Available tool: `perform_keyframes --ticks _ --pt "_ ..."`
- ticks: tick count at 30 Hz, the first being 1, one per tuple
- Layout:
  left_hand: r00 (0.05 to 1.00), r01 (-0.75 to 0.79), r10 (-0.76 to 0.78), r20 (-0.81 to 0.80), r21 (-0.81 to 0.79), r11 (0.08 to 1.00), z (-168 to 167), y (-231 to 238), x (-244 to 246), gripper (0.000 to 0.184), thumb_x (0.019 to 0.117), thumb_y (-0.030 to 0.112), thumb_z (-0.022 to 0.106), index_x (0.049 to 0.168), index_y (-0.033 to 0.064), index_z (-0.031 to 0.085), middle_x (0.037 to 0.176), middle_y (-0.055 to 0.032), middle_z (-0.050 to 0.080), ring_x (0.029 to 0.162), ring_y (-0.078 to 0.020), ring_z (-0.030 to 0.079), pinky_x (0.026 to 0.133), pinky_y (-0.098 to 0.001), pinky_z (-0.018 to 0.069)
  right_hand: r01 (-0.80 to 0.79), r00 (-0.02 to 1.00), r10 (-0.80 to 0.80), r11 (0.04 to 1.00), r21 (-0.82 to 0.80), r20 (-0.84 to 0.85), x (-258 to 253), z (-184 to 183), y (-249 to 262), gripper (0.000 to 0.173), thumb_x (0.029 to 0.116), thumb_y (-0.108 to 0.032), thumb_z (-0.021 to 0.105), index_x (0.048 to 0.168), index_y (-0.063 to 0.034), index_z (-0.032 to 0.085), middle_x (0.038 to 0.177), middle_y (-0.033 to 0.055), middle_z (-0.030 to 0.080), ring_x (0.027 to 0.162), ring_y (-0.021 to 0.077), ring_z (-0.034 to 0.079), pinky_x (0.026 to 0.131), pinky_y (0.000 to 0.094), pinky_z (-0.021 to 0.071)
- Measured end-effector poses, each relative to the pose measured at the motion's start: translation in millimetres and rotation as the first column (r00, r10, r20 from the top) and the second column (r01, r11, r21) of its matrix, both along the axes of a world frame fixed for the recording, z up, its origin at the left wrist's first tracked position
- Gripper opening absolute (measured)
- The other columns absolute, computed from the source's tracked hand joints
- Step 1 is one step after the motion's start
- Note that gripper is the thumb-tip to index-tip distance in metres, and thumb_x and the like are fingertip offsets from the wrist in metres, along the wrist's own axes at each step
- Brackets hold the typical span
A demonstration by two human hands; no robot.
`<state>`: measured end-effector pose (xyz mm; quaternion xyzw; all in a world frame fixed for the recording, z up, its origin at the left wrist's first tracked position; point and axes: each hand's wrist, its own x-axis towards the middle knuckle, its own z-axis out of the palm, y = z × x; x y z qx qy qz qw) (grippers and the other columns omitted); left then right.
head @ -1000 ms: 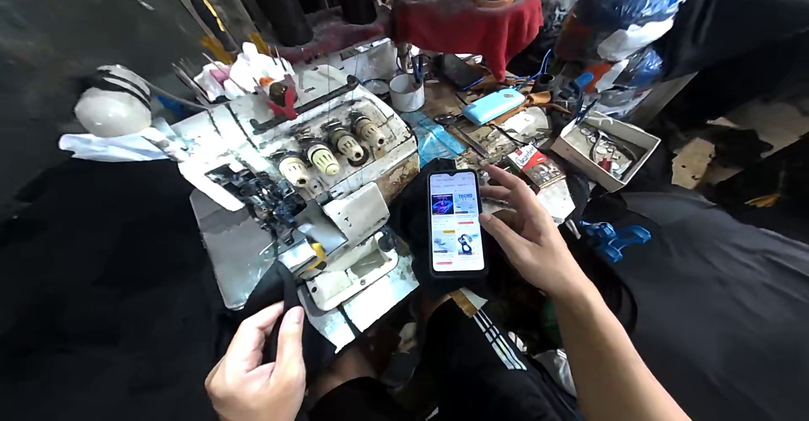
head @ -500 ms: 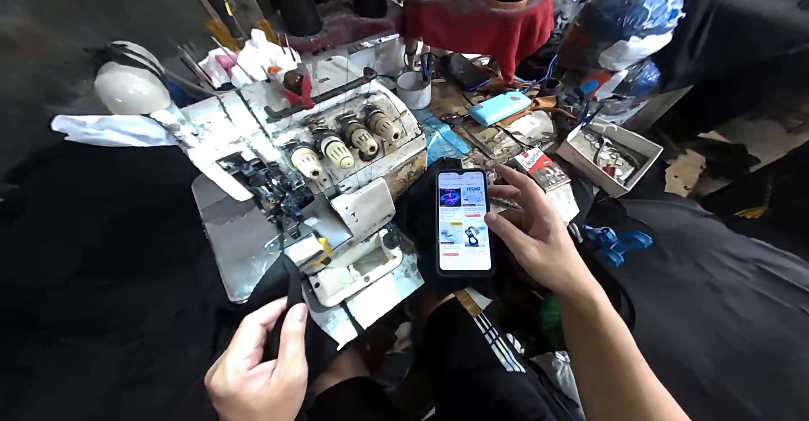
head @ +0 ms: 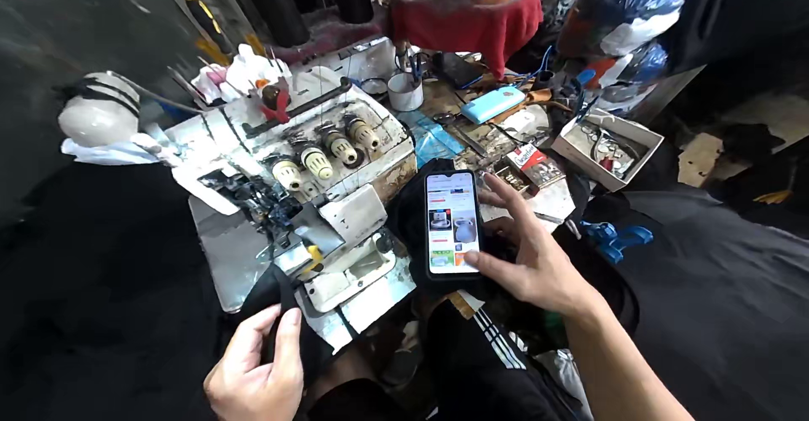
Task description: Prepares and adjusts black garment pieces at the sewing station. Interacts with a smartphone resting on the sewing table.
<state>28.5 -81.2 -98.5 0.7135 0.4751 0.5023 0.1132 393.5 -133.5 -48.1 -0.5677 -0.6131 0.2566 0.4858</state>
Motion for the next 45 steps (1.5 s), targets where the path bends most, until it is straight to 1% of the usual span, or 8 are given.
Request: perform_keyframes --ticks 4,9,17,20,23,29,36,45 --pt "1.000 -0.004 0.004 -0.003 0.007 1.000 0 0 0 0.017 0.0964 0.011 0.066 0.101 -0.0053 0.071 0.088 -0.0045 0.073 0.079 -0.0025 0.069 0.074 -0.0193 0.0593 -0.026 0.986 0.029 0.999 -0.020 0.166 0 -8 -7 0.119 0.0722 -0.045 0.090 0.166 -0.0294 0.018 0.157 0.0004 0.039 0.128 0.0137 0.055 0.100 0.0370 0.0573" --pt "1.000 0.017 -0.017 0.010 0.015 1.000 -1 0 -2 0.017 0.0967 0.011 0.065 0.102 -0.0047 0.071 0.090 -0.0053 0.073 0.080 -0.0036 0.070 0.075 -0.0206 0.0600 -0.018 0.984 0.020 1.000 -0.009 0.178 -2 -7 -7 0.112 0.0760 -0.043 0.087 0.165 -0.0277 0.020 0.156 0.0022 0.040 0.125 0.0135 0.058 0.097 0.0365 0.0585" --pt "1.000 0.008 -0.008 0.018 0.021 1.000 -1 -1 -3 0.017 0.0967 0.012 0.066 0.102 -0.0038 0.072 0.090 -0.0044 0.074 0.080 -0.0033 0.069 0.074 -0.0203 0.0598 0.141 0.988 -0.142 0.990 -0.020 -0.059 -21 3 9 0.086 0.0868 -0.012 0.070 0.162 -0.0275 0.030 0.140 0.0022 0.059 0.079 0.0155 0.071 0.063 0.0345 0.0632" --pt "1.000 0.002 -0.002 0.022 0.018 1.000 -1 -1 -3 0.017 0.0966 0.012 0.066 0.102 -0.0037 0.072 0.090 -0.0041 0.074 0.080 -0.0035 0.069 0.074 -0.0205 0.0600 0.185 0.980 -0.185 0.983 -0.007 -0.074 -21 4 11 0.067 0.0983 -0.016 0.063 0.159 -0.0272 0.036 0.127 0.0029 0.066 0.064 0.0152 0.065 0.052 0.0302 0.0572" --pt "1.000 -0.005 0.005 0.020 0.014 1.000 0 -2 -2 0.017 0.0969 0.012 0.066 0.101 -0.0034 0.071 0.089 -0.0034 0.073 0.079 -0.0029 0.069 0.073 -0.0198 0.0593 0.104 0.988 -0.105 0.995 -0.013 -0.112 -15 6 5 0.069 0.0993 -0.020 0.062 0.161 -0.0295 0.032 0.137 0.0010 0.062 0.076 0.0160 0.070 0.059 0.0317 0.0610" --pt "1.000 -0.010 0.010 0.002 0.006 1.000 1 -1 0 0.017 0.0963 0.010 0.066 0.101 -0.0050 0.071 0.089 -0.0048 0.073 0.079 -0.0023 0.068 0.074 -0.0189 0.0589 -0.015 0.999 0.013 0.999 -0.042 -0.035 -5 0 3 0.104 0.0781 -0.015 0.077 0.165 -0.0308 0.021 0.152 0.0013 0.048 0.105 0.0163 0.069 0.079 0.0372 0.0648" --pt "1.000 -0.012 0.013 -0.009 0.012 1.000 0 0 0 0.017 0.0963 0.010 0.067 0.101 -0.0057 0.070 0.086 -0.0040 0.072 0.077 -0.0017 0.068 0.072 -0.0189 0.0586 0.032 0.995 -0.032 0.999 -0.003 -0.090 -7 1 5 0.087 0.0892 -0.009 0.069 0.163 -0.0269 0.027 0.142 0.0022 0.058 0.086 0.0157 0.072 0.068 0.0342 0.0653" --pt "1.000 -0.001 0.001 0.011 0.014 1.000 0 -1 -1 0.017 0.0964 0.010 0.066 0.101 -0.0053 0.071 0.087 -0.0041 0.073 0.078 -0.0021 0.068 0.073 -0.0190 0.0589 0.045 0.999 -0.045 0.999 0.003 -0.006 4 -1 -13 0.078 0.0926 -0.026 0.070 0.161 -0.0234 0.033 0.156 0.0007 0.047 0.125 0.0176 0.062 0.094 0.0386 0.0614"
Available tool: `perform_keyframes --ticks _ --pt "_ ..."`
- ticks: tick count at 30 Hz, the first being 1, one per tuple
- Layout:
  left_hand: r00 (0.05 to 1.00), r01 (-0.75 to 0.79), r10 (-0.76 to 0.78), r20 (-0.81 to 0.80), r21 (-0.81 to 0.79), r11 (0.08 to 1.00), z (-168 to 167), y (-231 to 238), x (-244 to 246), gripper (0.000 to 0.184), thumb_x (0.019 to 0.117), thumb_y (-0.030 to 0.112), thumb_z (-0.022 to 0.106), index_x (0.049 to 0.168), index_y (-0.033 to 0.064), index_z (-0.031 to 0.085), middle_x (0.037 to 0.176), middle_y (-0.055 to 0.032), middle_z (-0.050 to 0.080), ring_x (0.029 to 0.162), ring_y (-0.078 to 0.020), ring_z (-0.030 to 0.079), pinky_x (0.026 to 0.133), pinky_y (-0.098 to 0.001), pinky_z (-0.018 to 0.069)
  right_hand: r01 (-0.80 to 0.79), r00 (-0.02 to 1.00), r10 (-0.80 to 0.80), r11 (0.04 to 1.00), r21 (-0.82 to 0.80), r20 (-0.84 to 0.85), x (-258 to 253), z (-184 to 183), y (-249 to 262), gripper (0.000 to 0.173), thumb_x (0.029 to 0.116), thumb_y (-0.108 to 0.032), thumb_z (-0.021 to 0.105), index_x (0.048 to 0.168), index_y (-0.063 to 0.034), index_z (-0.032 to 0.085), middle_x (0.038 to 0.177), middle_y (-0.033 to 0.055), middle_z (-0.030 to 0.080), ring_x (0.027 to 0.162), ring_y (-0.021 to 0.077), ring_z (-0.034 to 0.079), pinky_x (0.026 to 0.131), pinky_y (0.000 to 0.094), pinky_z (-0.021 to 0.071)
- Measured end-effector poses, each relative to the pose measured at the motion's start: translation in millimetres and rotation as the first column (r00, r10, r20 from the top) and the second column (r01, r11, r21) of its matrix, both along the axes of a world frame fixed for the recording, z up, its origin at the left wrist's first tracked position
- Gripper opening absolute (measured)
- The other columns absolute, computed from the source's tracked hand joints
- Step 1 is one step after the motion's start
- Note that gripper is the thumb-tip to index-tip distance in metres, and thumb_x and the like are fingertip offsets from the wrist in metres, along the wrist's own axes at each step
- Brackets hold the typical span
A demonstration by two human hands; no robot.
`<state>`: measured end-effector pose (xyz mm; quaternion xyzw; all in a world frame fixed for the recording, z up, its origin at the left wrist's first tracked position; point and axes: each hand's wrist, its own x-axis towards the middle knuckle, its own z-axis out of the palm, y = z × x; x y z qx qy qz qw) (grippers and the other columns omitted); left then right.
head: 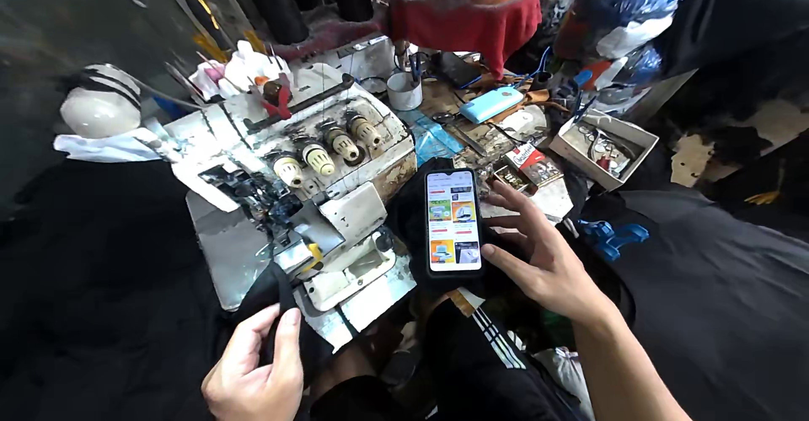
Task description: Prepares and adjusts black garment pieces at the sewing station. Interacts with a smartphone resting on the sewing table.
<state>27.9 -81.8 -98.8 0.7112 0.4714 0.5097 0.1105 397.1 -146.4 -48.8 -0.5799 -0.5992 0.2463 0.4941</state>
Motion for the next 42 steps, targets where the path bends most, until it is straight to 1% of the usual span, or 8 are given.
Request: perform_keyframes --ticks 4,9,12,16,23,31,35,42 --pt "1.000 0.012 -0.012 0.007 0.011 1.000 -1 0 -2 0.017 0.0969 0.010 0.066 0.102 -0.0051 0.071 0.090 -0.0055 0.074 0.080 -0.0038 0.070 0.076 -0.0208 0.0603 0.192 0.980 -0.196 0.970 0.150 0.015 -7 5 -11 0.059 0.0950 -0.023 0.067 0.150 -0.0152 0.049 0.147 0.0043 0.055 0.120 0.0200 0.064 0.088 0.0387 0.0621" --pt "0.999 0.022 -0.022 0.028 0.004 1.000 2 -1 1 0.016 0.0958 0.010 0.067 0.103 -0.0035 0.072 0.093 -0.0047 0.075 0.084 -0.0055 0.071 0.078 -0.0225 0.0616 0.116 0.986 -0.072 0.948 0.297 -0.153 -52 8 -28 0.035 0.0977 -0.017 0.065 0.131 -0.0106 0.060 0.097 0.0031 0.067 0.073 0.0157 0.065 0.061 0.0323 0.0594" --pt "1.000 0.019 -0.018 -0.023 0.026 0.999 16 -9 8 0.017 0.0947 0.013 0.070 0.102 -0.0006 0.075 0.097 -0.0054 0.076 0.089 -0.0091 0.073 0.082 -0.0272 0.0635 -0.274 0.950 0.297 0.942 0.193 -0.101 -100 -3 -15 0.037 0.1042 -0.026 0.059 0.139 -0.0123 0.062 0.120 0.0050 0.071 0.095 0.0159 0.071 0.078 0.0353 0.0636" --pt "0.976 0.038 -0.032 -0.218 0.023 0.999 35 -22 20 0.026 0.0976 0.026 0.066 0.109 0.0047 0.077 0.100 -0.0024 0.076 0.092 -0.0073 0.072 0.082 -0.0264 0.0626 -0.452 0.891 0.449 0.891 0.038 0.064 -154 9 25 0.049 0.1087 -0.047 0.042 0.155 -0.0339 0.048 0.158 -0.0024 0.047 0.144 0.0164 0.045 0.115 0.0473 0.0454" --pt "0.973 0.102 -0.099 -0.210 0.006 0.995 37 -16 50 0.024 0.0950 0.023 0.068 0.111 0.0072 0.077 0.095 0.0019 0.074 0.085 -0.0036 0.069 0.076 -0.0216 0.0601 -0.218 0.975 0.219 0.976 -0.022 0.027 -150 27 62 0.024 0.1012 -0.038 0.060 0.109 -0.0235 0.077 0.093 -0.0107 0.069 0.079 0.0027 0.066 0.070 0.0283 0.0603" --pt "0.956 0.241 -0.246 -0.160 -0.050 0.969 23 -2 53 0.020 0.0927 0.021 0.066 0.103 0.0079 0.077 0.099 0.0009 0.073 0.093 -0.0043 0.069 0.082 -0.0227 0.0609 -0.302 0.947 0.316 0.935 -0.187 0.049 -148 39 73 0.031 0.1045 -0.047 0.052 0.111 -0.0271 0.075 0.101 -0.0095 0.071 0.093 0.0039 0.067 0.082 0.0362 0.0584" --pt "0.963 0.235 -0.241 -0.124 -0.061 0.970 25 -1 56 0.026 0.0960 0.023 0.068 0.114 0.0060 0.076 0.099 0.0015 0.073 0.089 -0.0047 0.069 0.080 -0.0239 0.0610 -0.141 0.988 0.149 0.979 -0.144 0.045 -151 40 77 0.025 0.1021 -0.038 0.060 0.094 -0.0207 0.076 0.076 -0.0068 0.067 0.066 0.0055 0.063 0.059 0.0318 0.0554" --pt "0.922 0.266 -0.282 -0.266 -0.098 0.959 26 5 53 0.021 0.0947 0.027 0.068 0.108 0.0128 0.077 0.107 0.0007 0.073 0.102 -0.0080 0.069 0.089 -0.0284 0.0608 0.029 0.984 -0.021 0.998 -0.048 0.176 -165 33 94 0.021 0.1011 -0.031 0.060 0.099 -0.0184 0.077 0.098 -0.0022 0.071 0.091 0.0115 0.068 0.078 0.0400 0.0594"
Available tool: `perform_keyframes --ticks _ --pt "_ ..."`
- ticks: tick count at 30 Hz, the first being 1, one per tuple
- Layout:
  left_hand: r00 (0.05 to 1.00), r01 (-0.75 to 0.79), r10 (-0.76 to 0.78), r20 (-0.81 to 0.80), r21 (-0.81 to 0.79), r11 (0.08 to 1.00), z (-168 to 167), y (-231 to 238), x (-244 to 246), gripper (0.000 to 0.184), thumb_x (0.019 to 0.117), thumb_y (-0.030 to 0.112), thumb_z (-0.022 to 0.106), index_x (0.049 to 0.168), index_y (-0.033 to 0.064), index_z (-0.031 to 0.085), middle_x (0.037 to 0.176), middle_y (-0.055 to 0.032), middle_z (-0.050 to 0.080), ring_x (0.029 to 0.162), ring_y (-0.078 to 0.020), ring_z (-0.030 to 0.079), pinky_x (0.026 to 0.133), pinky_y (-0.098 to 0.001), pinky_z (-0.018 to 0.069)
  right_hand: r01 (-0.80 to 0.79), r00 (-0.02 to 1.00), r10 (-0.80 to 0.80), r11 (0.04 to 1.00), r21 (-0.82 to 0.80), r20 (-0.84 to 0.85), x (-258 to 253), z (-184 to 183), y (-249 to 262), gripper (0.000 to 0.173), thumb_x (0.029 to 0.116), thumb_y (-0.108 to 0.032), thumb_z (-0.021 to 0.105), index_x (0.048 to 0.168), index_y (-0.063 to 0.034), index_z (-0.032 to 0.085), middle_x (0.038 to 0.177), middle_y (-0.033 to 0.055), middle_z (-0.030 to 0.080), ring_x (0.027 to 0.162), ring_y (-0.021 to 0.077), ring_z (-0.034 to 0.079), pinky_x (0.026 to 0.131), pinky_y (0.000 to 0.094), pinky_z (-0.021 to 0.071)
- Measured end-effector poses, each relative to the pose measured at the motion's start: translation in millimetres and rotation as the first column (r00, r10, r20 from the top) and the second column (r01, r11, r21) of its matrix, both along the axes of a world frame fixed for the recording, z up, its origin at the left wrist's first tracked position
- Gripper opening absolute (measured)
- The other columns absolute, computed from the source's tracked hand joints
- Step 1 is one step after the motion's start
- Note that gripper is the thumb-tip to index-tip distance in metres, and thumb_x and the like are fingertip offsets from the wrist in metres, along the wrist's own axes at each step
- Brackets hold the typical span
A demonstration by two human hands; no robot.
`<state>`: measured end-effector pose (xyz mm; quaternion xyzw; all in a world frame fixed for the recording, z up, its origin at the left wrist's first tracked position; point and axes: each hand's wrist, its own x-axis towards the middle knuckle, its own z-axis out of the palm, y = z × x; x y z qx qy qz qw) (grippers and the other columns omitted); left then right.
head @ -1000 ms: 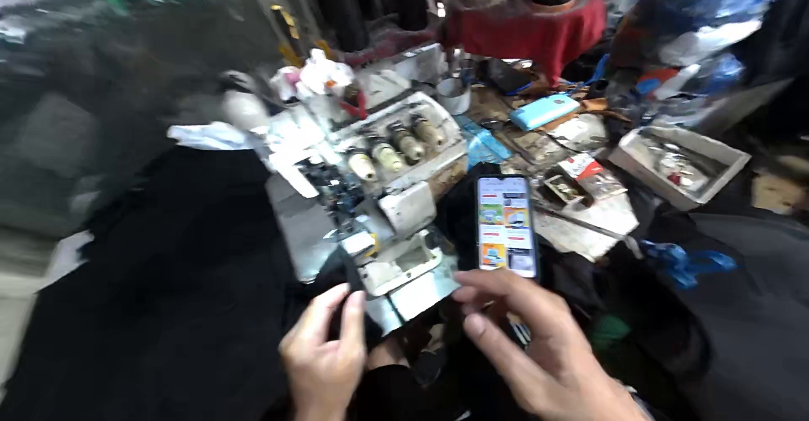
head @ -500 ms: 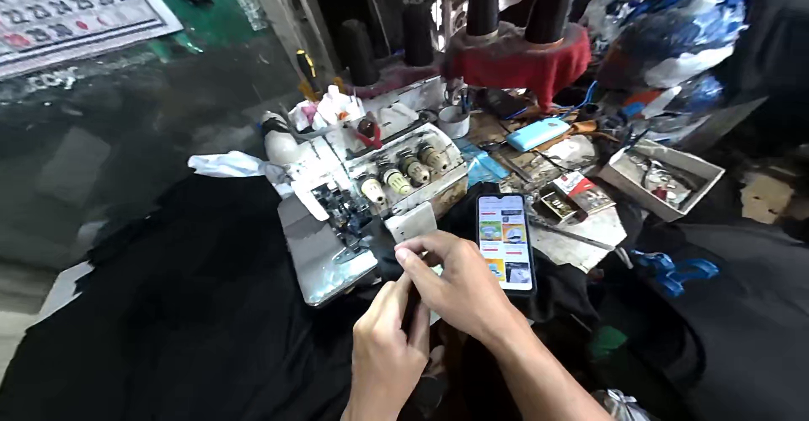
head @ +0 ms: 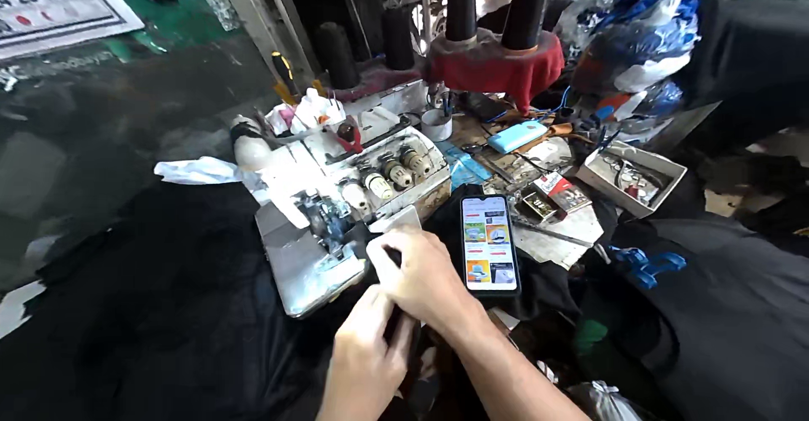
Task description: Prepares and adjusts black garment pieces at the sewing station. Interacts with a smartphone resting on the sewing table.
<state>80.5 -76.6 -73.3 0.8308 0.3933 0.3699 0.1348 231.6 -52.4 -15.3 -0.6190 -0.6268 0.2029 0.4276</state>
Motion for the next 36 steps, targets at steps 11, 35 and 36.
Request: perform_keyframes --ticks 11,35,36 --pt "0.954 -0.125 0.152 0.258 -0.120 0.985 -37 -25 -73 0.016 0.0988 0.012 0.066 0.107 0.0006 0.074 0.096 -0.0052 0.073 0.085 -0.0107 0.070 0.078 -0.0287 0.0615 -0.201 0.938 0.252 0.955 0.216 -0.238 1 -40 -69 0.040 0.0941 -0.022 0.073 0.131 -0.0109 0.064 0.108 0.0016 0.072 0.094 0.0098 0.069 0.082 0.0336 0.0615" --pt "0.995 0.028 -0.022 0.093 -0.063 0.998 -37 -19 -51 0.027 0.0959 0.010 0.056 0.113 0.0128 0.077 0.101 -0.0022 0.072 0.093 -0.0112 0.067 0.083 -0.0303 0.0574 -0.412 0.909 0.418 0.896 0.166 0.004 68 -41 -115 0.018 0.1021 -0.020 0.063 0.114 -0.0158 0.076 0.104 -0.0049 0.075 0.092 0.0053 0.071 0.083 0.0304 0.0617" --pt "0.992 0.029 -0.019 0.126 -0.080 0.996 -37 -18 -53 0.027 0.0954 0.009 0.055 0.111 0.0098 0.076 0.101 -0.0024 0.073 0.091 -0.0106 0.068 0.081 -0.0289 0.0590 -0.250 0.966 0.257 0.944 0.218 -0.006 81 -39 -112 0.017 0.0999 -0.019 0.065 0.111 -0.0149 0.077 0.100 -0.0046 0.074 0.086 0.0055 0.070 0.076 0.0297 0.0623"
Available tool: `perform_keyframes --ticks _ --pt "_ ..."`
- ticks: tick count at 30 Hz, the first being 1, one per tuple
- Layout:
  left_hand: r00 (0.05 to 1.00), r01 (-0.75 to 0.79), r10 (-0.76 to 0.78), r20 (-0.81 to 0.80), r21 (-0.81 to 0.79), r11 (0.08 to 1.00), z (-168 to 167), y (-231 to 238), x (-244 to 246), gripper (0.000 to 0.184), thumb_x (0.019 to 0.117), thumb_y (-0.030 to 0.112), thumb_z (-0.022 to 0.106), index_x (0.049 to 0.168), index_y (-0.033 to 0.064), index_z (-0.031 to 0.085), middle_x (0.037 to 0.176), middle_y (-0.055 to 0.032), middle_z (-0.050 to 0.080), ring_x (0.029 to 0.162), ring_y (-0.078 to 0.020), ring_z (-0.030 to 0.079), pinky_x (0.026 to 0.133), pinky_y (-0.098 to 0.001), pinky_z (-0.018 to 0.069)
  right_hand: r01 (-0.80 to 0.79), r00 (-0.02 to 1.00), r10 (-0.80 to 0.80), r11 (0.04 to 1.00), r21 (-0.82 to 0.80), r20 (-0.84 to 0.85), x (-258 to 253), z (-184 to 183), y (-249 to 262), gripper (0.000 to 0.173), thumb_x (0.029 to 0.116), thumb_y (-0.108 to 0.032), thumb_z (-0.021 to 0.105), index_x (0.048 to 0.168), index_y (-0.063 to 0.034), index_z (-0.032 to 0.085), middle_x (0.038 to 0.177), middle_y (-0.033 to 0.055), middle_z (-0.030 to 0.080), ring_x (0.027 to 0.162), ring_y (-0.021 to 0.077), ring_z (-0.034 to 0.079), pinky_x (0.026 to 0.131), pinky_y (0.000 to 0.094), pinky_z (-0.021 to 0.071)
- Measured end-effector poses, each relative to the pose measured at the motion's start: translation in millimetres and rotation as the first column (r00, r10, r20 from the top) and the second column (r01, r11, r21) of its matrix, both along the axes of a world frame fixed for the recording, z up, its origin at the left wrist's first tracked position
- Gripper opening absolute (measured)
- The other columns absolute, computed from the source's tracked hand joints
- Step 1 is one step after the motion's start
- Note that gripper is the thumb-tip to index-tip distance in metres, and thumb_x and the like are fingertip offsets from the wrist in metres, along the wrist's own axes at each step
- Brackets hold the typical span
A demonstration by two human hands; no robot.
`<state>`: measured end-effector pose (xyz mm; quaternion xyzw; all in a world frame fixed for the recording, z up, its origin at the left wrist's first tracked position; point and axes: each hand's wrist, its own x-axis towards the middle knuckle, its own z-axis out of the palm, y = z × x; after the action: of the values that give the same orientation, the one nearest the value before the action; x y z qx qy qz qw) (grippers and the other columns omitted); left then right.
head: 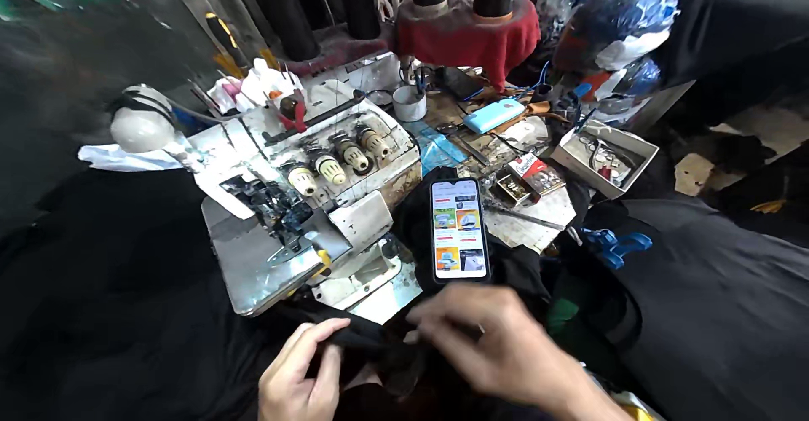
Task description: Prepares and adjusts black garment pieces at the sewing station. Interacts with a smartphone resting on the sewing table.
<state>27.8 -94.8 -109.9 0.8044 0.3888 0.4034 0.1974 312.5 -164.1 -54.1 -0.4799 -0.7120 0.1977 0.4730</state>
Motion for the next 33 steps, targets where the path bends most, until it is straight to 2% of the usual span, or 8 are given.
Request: perform_keyframes --ticks 1,3,4,6,14,17,19,33 --pt "0.999 -0.004 0.005 0.042 -0.021 1.000 0 0 -2 0.026 0.0953 0.008 0.054 0.111 0.0071 0.075 0.100 -0.0030 0.072 0.088 -0.0104 0.068 0.078 -0.0281 0.0596 0.185 0.983 -0.185 0.982 0.039 0.002 14 3 5 0.019 0.0960 -0.019 0.068 0.113 -0.0161 0.075 0.100 -0.0041 0.070 0.083 0.0067 0.067 0.070 0.0296 0.0606" --pt "0.996 -0.018 0.023 0.088 -0.053 0.998 -1 -1 -4 0.026 0.0955 0.007 0.055 0.113 0.0049 0.074 0.099 -0.0038 0.071 0.080 -0.0101 0.068 0.068 -0.0268 0.0603 0.425 0.900 -0.424 0.905 0.013 0.100 40 9 15 0.047 0.0861 -0.024 0.074 0.133 -0.0224 0.065 0.121 0.0007 0.061 0.103 0.0139 0.062 0.077 0.0360 0.0586" --pt "0.996 -0.017 0.023 0.091 -0.061 0.998 0 -1 -4 0.026 0.0958 0.008 0.055 0.113 0.0045 0.074 0.099 -0.0040 0.071 0.079 -0.0100 0.068 0.066 -0.0264 0.0606 0.466 0.879 -0.457 0.884 -0.037 0.134 50 9 20 0.062 0.0824 -0.026 0.075 0.142 -0.0240 0.058 0.132 0.0040 0.054 0.113 0.0180 0.058 0.082 0.0399 0.0573" --pt "0.996 -0.024 0.029 0.081 -0.057 0.998 0 -1 -1 0.026 0.0960 0.008 0.055 0.114 0.0040 0.074 0.098 -0.0043 0.071 0.078 -0.0095 0.068 0.065 -0.0257 0.0599 0.472 0.881 -0.461 0.874 -0.117 0.111 60 4 27 0.072 0.0792 -0.029 0.075 0.148 -0.0252 0.052 0.138 0.0047 0.051 0.112 0.0173 0.059 0.078 0.0383 0.0581" --pt "0.994 -0.050 0.057 0.090 -0.076 0.996 0 -3 0 0.026 0.0957 0.007 0.055 0.114 0.0031 0.074 0.098 -0.0046 0.071 0.077 -0.0103 0.068 0.065 -0.0262 0.0605 0.425 0.894 -0.436 0.898 -0.118 -0.100 61 -2 35 0.049 0.0955 -0.025 0.066 0.143 -0.0189 0.055 0.129 0.0011 0.062 0.083 0.0110 0.067 0.060 0.0277 0.0586" --pt "0.993 -0.056 0.064 0.101 -0.084 0.995 0 -3 1 0.026 0.0958 0.007 0.056 0.113 0.0027 0.074 0.097 -0.0046 0.071 0.075 -0.0101 0.068 0.063 -0.0254 0.0601 0.371 0.908 -0.390 0.918 -0.142 -0.151 66 -7 29 0.043 0.1037 -0.026 0.054 0.145 -0.0177 0.053 0.135 0.0008 0.061 0.093 0.0128 0.068 0.069 0.0295 0.0606" --pt "0.992 -0.063 0.071 0.102 -0.080 0.995 -1 -2 1 0.026 0.0957 0.008 0.055 0.113 0.0031 0.074 0.097 -0.0042 0.071 0.075 -0.0099 0.068 0.062 -0.0254 0.0599 0.352 0.910 -0.374 0.925 -0.146 -0.177 68 -10 26 0.043 0.1045 -0.026 0.050 0.147 -0.0171 0.052 0.136 0.0012 0.061 0.095 0.0137 0.069 0.071 0.0305 0.0608" --pt "0.994 -0.044 0.053 0.092 -0.098 0.994 1 -2 -1 0.026 0.0960 0.007 0.056 0.115 0.0027 0.074 0.098 -0.0047 0.070 0.075 -0.0104 0.068 0.063 -0.0260 0.0603 0.332 0.909 -0.353 0.935 -0.125 -0.221 69 -13 24 0.044 0.1029 -0.024 0.052 0.146 -0.0149 0.053 0.134 0.0033 0.061 0.098 0.0158 0.068 0.073 0.0325 0.0614"
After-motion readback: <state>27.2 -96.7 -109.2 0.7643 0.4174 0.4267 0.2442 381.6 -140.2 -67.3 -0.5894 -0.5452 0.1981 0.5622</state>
